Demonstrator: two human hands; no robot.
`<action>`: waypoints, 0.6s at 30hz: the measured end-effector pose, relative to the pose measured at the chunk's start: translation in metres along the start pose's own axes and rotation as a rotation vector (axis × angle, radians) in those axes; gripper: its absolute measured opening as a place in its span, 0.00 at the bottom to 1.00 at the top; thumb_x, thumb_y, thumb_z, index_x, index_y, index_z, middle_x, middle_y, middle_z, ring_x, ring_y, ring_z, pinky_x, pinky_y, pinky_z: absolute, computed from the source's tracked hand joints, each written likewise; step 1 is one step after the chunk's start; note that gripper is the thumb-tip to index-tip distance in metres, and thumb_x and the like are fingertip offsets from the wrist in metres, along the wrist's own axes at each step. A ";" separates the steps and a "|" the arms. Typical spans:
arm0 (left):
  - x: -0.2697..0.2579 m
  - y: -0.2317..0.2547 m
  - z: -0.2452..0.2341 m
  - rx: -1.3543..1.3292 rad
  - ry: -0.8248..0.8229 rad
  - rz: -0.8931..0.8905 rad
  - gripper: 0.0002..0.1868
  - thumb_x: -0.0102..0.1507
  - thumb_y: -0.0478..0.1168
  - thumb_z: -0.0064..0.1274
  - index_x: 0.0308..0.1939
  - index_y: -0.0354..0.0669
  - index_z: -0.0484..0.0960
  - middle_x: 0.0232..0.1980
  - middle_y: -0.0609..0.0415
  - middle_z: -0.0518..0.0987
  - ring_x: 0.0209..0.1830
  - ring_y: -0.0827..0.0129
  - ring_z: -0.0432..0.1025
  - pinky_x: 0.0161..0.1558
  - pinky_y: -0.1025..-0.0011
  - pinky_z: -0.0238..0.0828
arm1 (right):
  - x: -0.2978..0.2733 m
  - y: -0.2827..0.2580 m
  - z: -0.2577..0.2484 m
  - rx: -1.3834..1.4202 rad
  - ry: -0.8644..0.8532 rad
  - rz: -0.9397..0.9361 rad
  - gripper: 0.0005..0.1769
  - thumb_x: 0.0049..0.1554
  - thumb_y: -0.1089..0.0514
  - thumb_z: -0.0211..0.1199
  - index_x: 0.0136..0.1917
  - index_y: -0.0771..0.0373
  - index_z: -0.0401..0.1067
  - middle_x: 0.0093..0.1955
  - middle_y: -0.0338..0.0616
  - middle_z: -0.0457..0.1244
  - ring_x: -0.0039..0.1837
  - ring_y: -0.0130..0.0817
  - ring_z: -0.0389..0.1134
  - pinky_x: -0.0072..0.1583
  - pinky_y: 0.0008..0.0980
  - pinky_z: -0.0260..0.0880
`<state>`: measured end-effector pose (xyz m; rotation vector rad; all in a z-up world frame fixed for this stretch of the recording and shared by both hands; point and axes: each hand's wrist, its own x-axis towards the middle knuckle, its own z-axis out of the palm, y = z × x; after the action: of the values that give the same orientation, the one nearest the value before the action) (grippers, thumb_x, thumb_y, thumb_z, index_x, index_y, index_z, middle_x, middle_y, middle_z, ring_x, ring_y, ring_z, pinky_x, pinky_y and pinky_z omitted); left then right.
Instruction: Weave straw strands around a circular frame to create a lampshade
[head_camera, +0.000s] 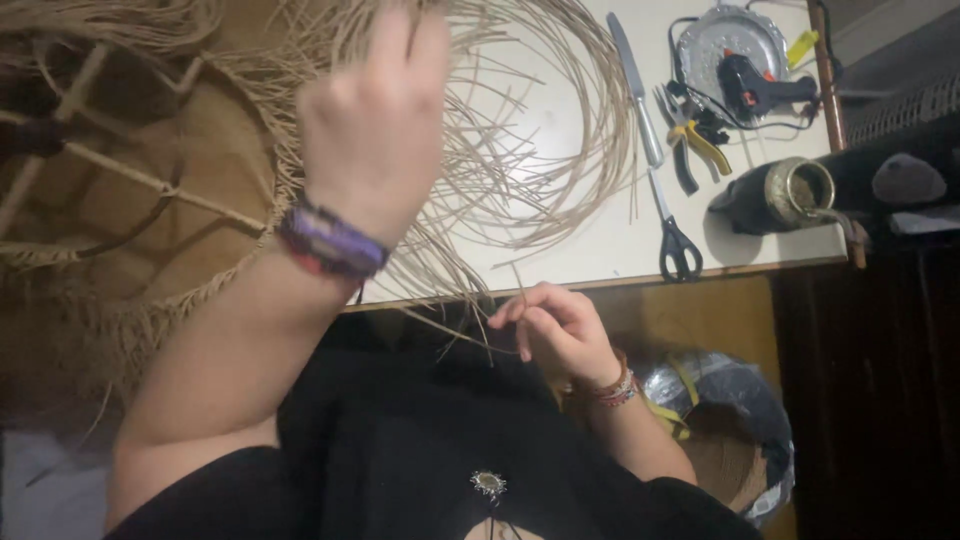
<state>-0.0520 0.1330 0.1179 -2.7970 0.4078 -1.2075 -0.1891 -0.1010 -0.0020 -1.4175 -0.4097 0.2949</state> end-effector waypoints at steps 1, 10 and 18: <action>-0.019 0.000 -0.005 0.009 0.003 -0.007 0.13 0.67 0.34 0.50 0.54 0.50 0.82 0.52 0.57 0.79 0.14 0.80 0.63 0.14 0.78 0.60 | 0.005 0.001 0.009 -0.001 -0.011 -0.003 0.10 0.67 0.60 0.50 0.48 0.67 0.67 0.49 0.58 0.70 0.28 0.29 0.65 0.38 0.25 0.70; -0.182 0.033 -0.011 -0.633 -0.096 -0.135 0.06 0.72 0.43 0.49 0.44 0.50 0.81 0.27 0.61 0.73 0.22 0.63 0.77 0.25 0.71 0.74 | 0.060 0.034 0.048 0.601 0.435 0.120 0.12 0.67 0.53 0.54 0.47 0.64 0.67 0.67 0.67 0.65 0.60 0.53 0.73 0.54 0.41 0.79; -0.224 0.031 -0.011 -0.954 -0.257 -0.276 0.05 0.71 0.42 0.51 0.46 0.51 0.82 0.32 0.57 0.79 0.32 0.57 0.80 0.31 0.66 0.78 | 0.071 0.041 0.081 0.525 0.434 0.030 0.12 0.70 0.50 0.49 0.51 0.60 0.60 0.29 0.35 0.48 0.29 0.21 0.48 0.32 0.17 0.51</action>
<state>-0.2132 0.1635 -0.0375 -3.8634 0.7539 -0.7702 -0.1592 0.0076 -0.0276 -0.9336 0.0502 0.0994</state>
